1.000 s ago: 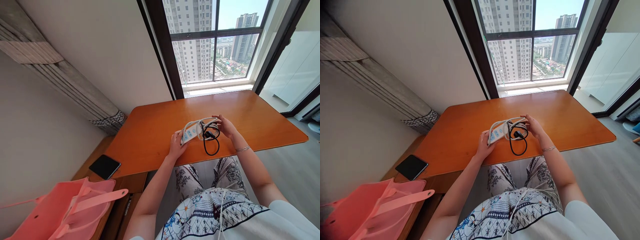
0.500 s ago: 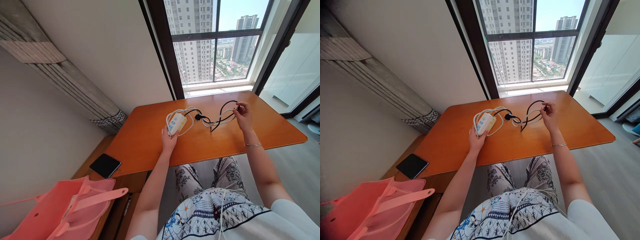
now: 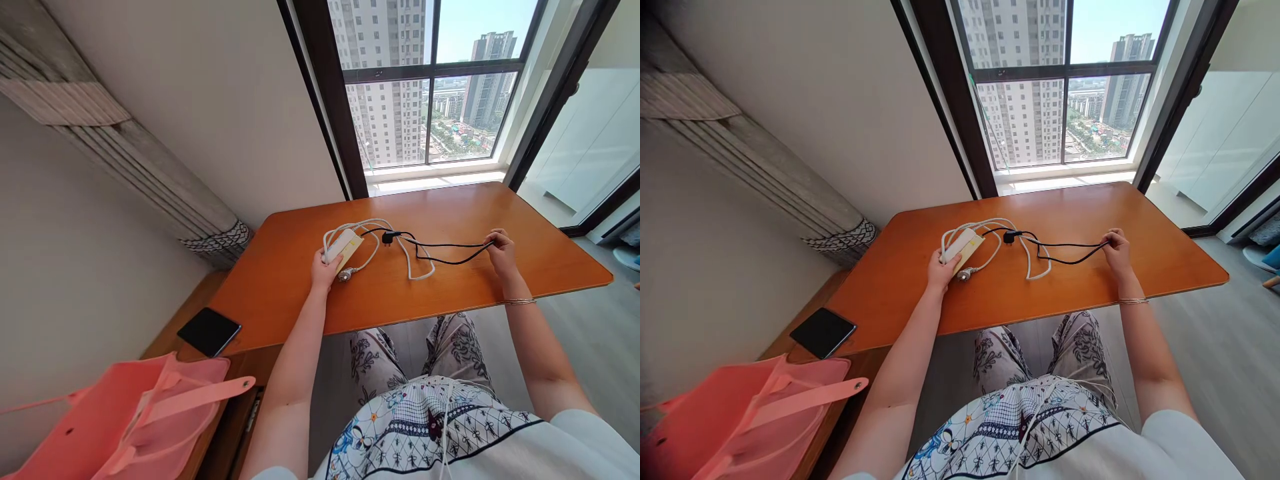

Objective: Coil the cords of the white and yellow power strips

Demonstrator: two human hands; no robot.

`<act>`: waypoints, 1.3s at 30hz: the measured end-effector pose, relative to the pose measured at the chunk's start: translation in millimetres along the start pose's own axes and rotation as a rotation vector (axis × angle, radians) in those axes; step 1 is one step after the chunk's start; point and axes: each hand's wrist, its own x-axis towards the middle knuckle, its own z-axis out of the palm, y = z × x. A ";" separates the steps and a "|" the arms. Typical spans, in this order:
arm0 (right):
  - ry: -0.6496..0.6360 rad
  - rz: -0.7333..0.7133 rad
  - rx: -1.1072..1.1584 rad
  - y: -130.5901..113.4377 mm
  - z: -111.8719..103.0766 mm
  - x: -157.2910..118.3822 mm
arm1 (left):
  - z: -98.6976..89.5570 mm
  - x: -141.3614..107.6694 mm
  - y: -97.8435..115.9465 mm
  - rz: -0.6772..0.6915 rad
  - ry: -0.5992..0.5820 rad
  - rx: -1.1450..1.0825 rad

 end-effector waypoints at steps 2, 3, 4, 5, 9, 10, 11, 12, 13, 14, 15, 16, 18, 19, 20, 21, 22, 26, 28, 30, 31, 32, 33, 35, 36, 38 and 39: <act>-0.089 -0.102 -0.109 -5.2 -4.2 -2.6 | -0.7 2.9 -1.6 -0.043 0.017 0.028; -0.158 -0.150 -0.163 -8.2 -6.3 -3.7 | -1.3 4.4 -2.2 -0.061 0.021 0.053; -0.234 -0.191 -0.222 -11.0 -8.6 -4.7 | -2.0 6.0 -2.9 -0.079 0.018 0.079; -0.305 -0.218 -0.288 -13.3 -11.2 -5.4 | -2.9 7.9 -3.7 -0.096 0.010 0.100; -0.483 -0.166 -0.539 -16.0 -25.4 -6.6 | -7.9 15.7 -6.8 -0.150 -0.025 0.146; -0.505 -0.124 -0.572 -15.7 -28.9 -7.0 | -9.4 16.7 -7.0 -0.153 -0.028 0.155; -0.521 -0.083 -0.593 -15.5 -31.9 -7.4 | -10.9 17.0 -6.8 -0.156 -0.029 0.161; -0.531 -0.045 -0.606 -15.7 -34.2 -8.1 | -12.3 16.3 -6.0 -0.154 -0.030 0.178; -0.535 -0.013 -0.612 -16.4 -35.5 -8.9 | -13.6 14.6 -4.4 -0.140 -0.026 0.212; -0.534 0.014 -0.611 -17.8 -35.9 -9.9 | -14.7 11.9 -2.1 -0.108 -0.015 0.267; -0.529 0.038 -0.599 -19.7 -35.4 -10.8 | -15.5 8.2 1.0 -0.055 0.005 0.340; -0.517 0.058 -0.575 -22.3 -34.2 -11.6 | -15.9 3.9 4.7 0.018 0.036 0.425; -0.463 0.093 -0.494 -29.2 -30.4 -12.8 | -15.5 -5.7 13.4 0.199 0.100 0.582; -0.428 0.109 -0.443 -33.3 -28.3 -13.0 | -14.7 -10.2 18.0 0.283 0.104 0.634; -0.397 0.125 -0.389 -37.7 -26.2 -13.0 | -13.4 -14.0 22.5 0.353 0.070 0.674; -0.375 0.145 -0.336 -42.3 -24.4 -12.9 | -11.8 -16.9 26.6 0.402 0.003 0.712; -0.367 0.174 -0.283 -47.0 -22.9 -12.7 | -9.8 -18.9 30.4 0.428 -0.088 0.752; -0.408 0.378 -0.085 -61.9 -19.5 -13.7 | -1.6 -18.4 40.6 0.393 -0.332 0.920; -0.393 0.472 -0.039 -64.2 -17.8 -16.3 | 1.1 -16.1 44.5 0.362 -0.348 0.976; -0.397 0.516 -0.050 -62.6 -15.5 -19.8 | 2.2 -14.5 48.3 0.351 -0.368 1.013; -0.420 0.514 -0.062 -60.9 -14.3 -21.6 | 2.2 -14.3 50.2 0.349 -0.378 1.023; -0.450 0.496 -0.066 -58.9 -13.1 -23.2 | 1.9 -14.4 51.9 0.347 -0.381 1.024; -0.471 0.462 -0.061 -57.2 -12.1 -24.5 | 1.4 -14.8 53.2 0.340 -0.376 1.016; -0.448 0.352 -0.033 -55.7 -10.9 -25.7 | 0.1 -15.7 54.5 0.312 -0.343 0.981; -0.409 0.286 -0.021 -56.3 -10.7 -25.6 | -0.6 -16.0 54.4 0.301 -0.321 0.957; -0.320 0.149 -0.017 -60.6 -11.0 -24.4 | -1.3 -15.5 53.0 0.303 -0.277 0.884; -0.282 0.085 -0.025 -63.8 -11.2 -23.8 | -1.5 -14.7 52.1 0.315 -0.255 0.830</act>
